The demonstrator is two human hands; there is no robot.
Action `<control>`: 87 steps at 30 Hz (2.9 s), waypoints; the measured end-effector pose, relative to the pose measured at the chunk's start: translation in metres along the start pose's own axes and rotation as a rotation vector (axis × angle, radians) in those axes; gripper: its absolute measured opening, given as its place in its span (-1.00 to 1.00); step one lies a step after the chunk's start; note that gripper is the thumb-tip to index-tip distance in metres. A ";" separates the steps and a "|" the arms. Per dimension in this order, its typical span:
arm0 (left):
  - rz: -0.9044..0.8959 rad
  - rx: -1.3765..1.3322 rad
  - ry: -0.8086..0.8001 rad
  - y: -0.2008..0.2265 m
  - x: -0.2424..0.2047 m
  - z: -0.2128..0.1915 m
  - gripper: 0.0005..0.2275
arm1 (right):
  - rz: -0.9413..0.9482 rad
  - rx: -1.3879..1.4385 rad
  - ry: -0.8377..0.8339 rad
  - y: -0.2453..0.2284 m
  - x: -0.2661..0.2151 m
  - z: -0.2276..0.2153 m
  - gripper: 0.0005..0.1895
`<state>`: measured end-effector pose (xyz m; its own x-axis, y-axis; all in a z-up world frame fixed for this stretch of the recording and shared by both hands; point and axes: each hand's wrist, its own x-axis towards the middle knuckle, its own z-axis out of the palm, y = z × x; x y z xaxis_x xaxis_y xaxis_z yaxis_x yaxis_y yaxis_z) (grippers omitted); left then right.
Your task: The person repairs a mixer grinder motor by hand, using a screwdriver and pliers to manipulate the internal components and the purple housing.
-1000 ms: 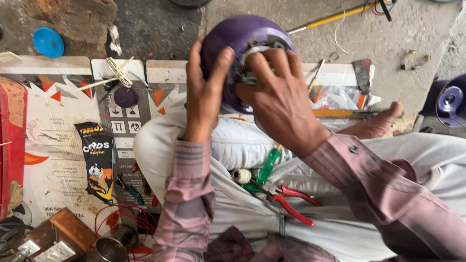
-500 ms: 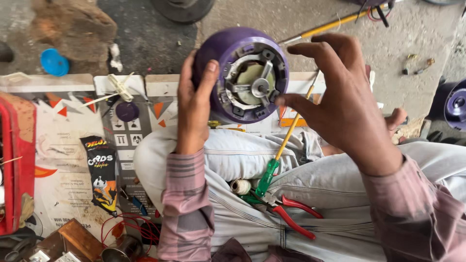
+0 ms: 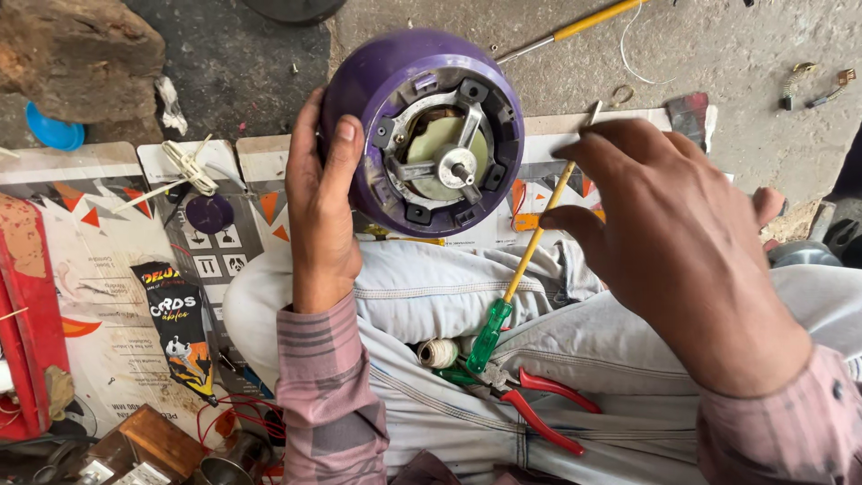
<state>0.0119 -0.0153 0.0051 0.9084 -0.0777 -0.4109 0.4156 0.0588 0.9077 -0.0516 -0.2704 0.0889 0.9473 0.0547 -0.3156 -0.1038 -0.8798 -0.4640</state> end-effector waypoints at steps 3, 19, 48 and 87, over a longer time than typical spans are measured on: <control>-0.012 -0.011 -0.016 0.000 0.001 -0.001 -0.41 | 0.105 -0.041 -0.082 0.004 0.003 -0.003 -0.67; 0.003 0.044 -0.008 -0.004 0.002 -0.008 -0.32 | 0.349 1.114 -0.062 0.017 0.034 0.077 -0.17; 0.023 -0.011 0.005 -0.007 -0.007 -0.002 -0.39 | 0.504 1.482 0.021 -0.044 0.011 0.121 0.07; -0.034 -0.053 0.017 0.001 -0.014 0.003 -0.26 | 0.717 1.952 -0.037 -0.051 0.012 0.107 0.07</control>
<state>-0.0003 -0.0170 0.0124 0.8942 -0.0635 -0.4432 0.4477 0.1095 0.8875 -0.0674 -0.1740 0.0200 0.6003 0.0365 -0.7990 -0.5038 0.7931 -0.3423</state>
